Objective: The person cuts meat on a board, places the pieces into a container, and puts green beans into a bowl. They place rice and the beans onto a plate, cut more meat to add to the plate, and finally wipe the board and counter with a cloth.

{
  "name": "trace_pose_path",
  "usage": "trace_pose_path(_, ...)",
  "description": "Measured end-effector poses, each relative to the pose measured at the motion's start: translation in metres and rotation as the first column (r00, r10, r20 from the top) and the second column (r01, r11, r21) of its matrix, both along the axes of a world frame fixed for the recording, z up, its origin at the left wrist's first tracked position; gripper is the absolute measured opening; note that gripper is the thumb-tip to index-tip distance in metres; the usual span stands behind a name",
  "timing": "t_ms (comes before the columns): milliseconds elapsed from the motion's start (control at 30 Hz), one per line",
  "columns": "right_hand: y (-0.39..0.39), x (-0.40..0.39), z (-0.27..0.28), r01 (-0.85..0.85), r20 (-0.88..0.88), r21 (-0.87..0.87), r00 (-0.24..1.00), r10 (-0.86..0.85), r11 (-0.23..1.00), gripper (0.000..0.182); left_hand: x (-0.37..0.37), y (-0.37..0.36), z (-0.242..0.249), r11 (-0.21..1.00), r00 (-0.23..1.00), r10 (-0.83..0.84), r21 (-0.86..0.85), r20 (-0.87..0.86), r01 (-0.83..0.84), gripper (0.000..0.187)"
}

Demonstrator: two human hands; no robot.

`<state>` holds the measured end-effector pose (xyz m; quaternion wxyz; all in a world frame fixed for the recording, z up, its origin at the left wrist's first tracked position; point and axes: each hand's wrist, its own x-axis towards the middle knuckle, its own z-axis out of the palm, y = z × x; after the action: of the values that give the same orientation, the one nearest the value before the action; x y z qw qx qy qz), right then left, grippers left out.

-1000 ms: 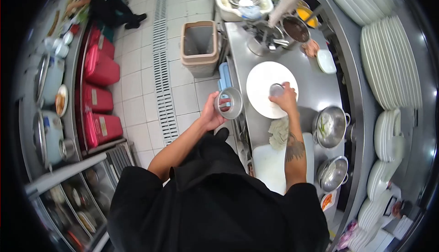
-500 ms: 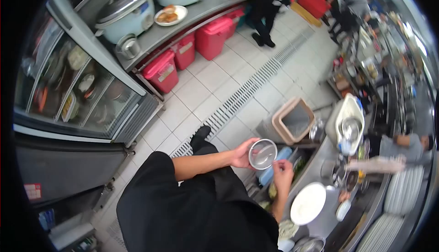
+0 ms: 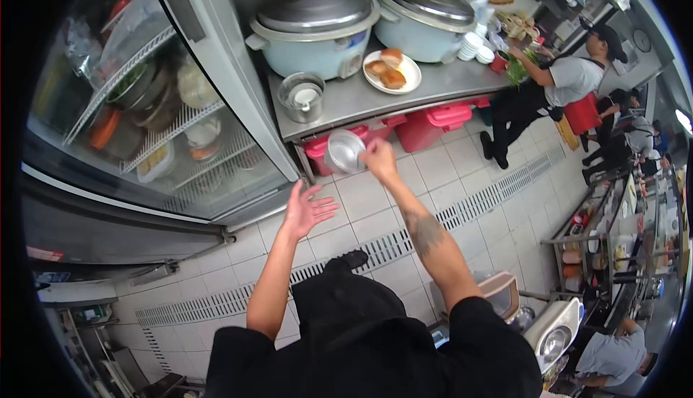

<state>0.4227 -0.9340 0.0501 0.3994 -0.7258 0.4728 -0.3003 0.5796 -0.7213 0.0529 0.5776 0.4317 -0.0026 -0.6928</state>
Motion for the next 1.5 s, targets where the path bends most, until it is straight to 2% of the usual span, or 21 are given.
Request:
trace_pose_path(67, -0.048, 0.058, 0.017, 0.077, -0.079, -0.173, 0.993, -0.092, 0.982, 0.021, 0.027, 0.023, -0.006, 0.999, 0.993, 0.051, 0.005, 0.105, -0.051, 0.08)
trace_pose_path(233, -0.115, 0.16, 0.037, -0.026, 0.498, 0.322, 0.855, -0.146, 0.946, 0.017, 0.041, 0.092, -0.048, 0.988, 0.973, 0.089, 0.101, 0.211, -0.113, 0.058)
trace_pose_path(300, -0.12, 0.167, 0.015, 0.0, 0.395, 0.094, 0.918, -0.038, 0.996, 0.009, 0.028, 0.11, -0.065, 0.979, 0.979, 0.08, 0.17, 0.188, -0.113, 0.051)
trace_pose_path(333, -0.1, 0.152, 0.016, 0.063, 0.345, -0.107, 0.938, -0.022, 0.992, 0.004, 0.021, 0.115, -0.076, 0.976, 0.986, 0.071, 0.195, 0.154, -0.101, 0.049)
trace_pose_path(400, -0.036, 0.083, 0.039, 0.1, 0.195, -0.065, 0.977, -0.086, 0.993, 0.003, 0.0, 0.107, -0.095, 0.96, 0.992, -0.031, 0.279, 0.122, -0.005, 0.046)
trace_pose_path(433, -0.015, 0.045, 0.025, -0.083, 0.326, 0.235, 0.945, 0.002, 0.969, 0.004, -0.014, 0.096, -0.098, 0.941, 0.985, -0.11, 0.332, 0.134, 0.06, 0.044)
trace_pose_path(467, 0.017, 0.0, 0.004, -0.075, 0.525, 0.044, 0.85, 0.041, 0.996, 0.008, -0.03, 0.08, -0.095, 0.92, 0.968, -0.211, 0.362, 0.134, 0.15, 0.043)
trace_pose_path(500, 0.037, -0.049, -0.026, -0.063, 0.508, 0.016, 0.86, 0.046, 0.998, 0.01, -0.047, 0.063, -0.091, 0.889, 0.926, -0.341, 0.376, 0.165, 0.26, 0.042)
trace_pose_path(567, 0.102, -0.164, -0.072, 0.284, 0.211, 0.19, 0.923, -0.321, 0.94, 0.01, -0.079, 0.027, -0.092, 0.783, 0.787, -0.586, 0.386, 0.194, 0.488, 0.041)
trace_pose_path(667, 0.208, -0.354, -0.128, 0.763, -0.024, 0.085, 0.645, -0.764, 0.641, 0.011, -0.129, -0.013, -0.091, 0.631, 0.572, -0.774, 0.397, 0.271, 0.666, 0.041)
trace_pose_path(733, 0.301, -0.469, -0.035, 0.926, -0.098, 0.08, 0.376, -0.921, 0.37, 0.008, -0.167, -0.04, -0.089, 0.491, 0.343, -0.859, 0.423, 0.38, 0.762, 0.042)
trace_pose_path(767, 0.341, -0.529, -0.025, 0.914, -0.111, -0.295, 0.256, -0.96, 0.278, 0.007, -0.184, -0.054, -0.094, 0.465, 0.284, -0.86, 0.422, 0.424, 0.778, 0.043)
trace_pose_path(800, 0.389, -0.559, 0.046, 0.977, 0.001, -0.158, 0.148, -0.989, 0.146, 0.009, -0.207, -0.067, -0.095, 0.429, 0.234, -0.868, 0.426, 0.437, 0.796, 0.043)
trace_pose_path(867, 0.46, -0.619, 0.106, 0.89, -0.057, -0.414, -0.233, -0.971, -0.189, 0.012, -0.248, -0.082, -0.094, 0.442, 0.2, -0.805, 0.341, 0.558, 0.83, 0.044)
trace_pose_path(933, 0.531, -0.681, 0.134, 0.714, -0.165, -0.622, -0.522, -0.837, -0.322, 0.016, -0.31, -0.068, -0.084, 0.437, 0.173, -0.768, 0.308, 0.617, 0.845, 0.044)
trace_pose_path(1000, 0.589, -0.741, 0.107, 0.717, -0.378, -0.636, -0.613, -0.693, -0.287, 0.021, -0.369, -0.046, -0.074, 0.414, 0.154, -0.751, 0.276, 0.643, 0.867, 0.044)
trace_pose_path(1067, 0.619, -0.773, 0.086, 0.812, -0.554, -0.472, -0.576, -0.601, -0.343, 0.025, -0.422, -0.014, -0.075, 0.315, 0.111, -0.794, 0.248, 0.598, 0.916, 0.043)
trace_pose_path(1133, 0.64, -0.802, 0.059, 0.973, -0.735, -0.103, -0.214, -0.643, -0.206, 0.027, -0.48, 0.042, -0.037, 0.125, -0.048, -0.791, 0.238, 0.61, 0.963, 0.036)
trace_pose_path(1267, 0.648, -0.812, 0.073, 0.973, -0.654, 0.093, -0.1, -0.75, -0.211, 0.024, -0.532, 0.1, -0.031, -0.092, -0.218, -0.737, 0.225, 0.639, 0.97, 0.027)
trace_pose_path(1333, 0.665, -0.817, 0.098, 0.996, -0.661, -0.083, -0.039, -0.749, 0.021, 0.019, -0.544, 0.107, -0.047, -0.171, -0.321, -0.7, 0.287, 0.638, 0.943, 0.025)
trace_pose_path(1500, 0.707, -0.756, 0.143, 0.989, -0.534, -0.134, -0.123, -0.837, -0.06, 0.023, -0.575, 0.098, -0.081, -0.327, -0.528, -0.57, 0.416, 0.629, 0.849, 0.023)
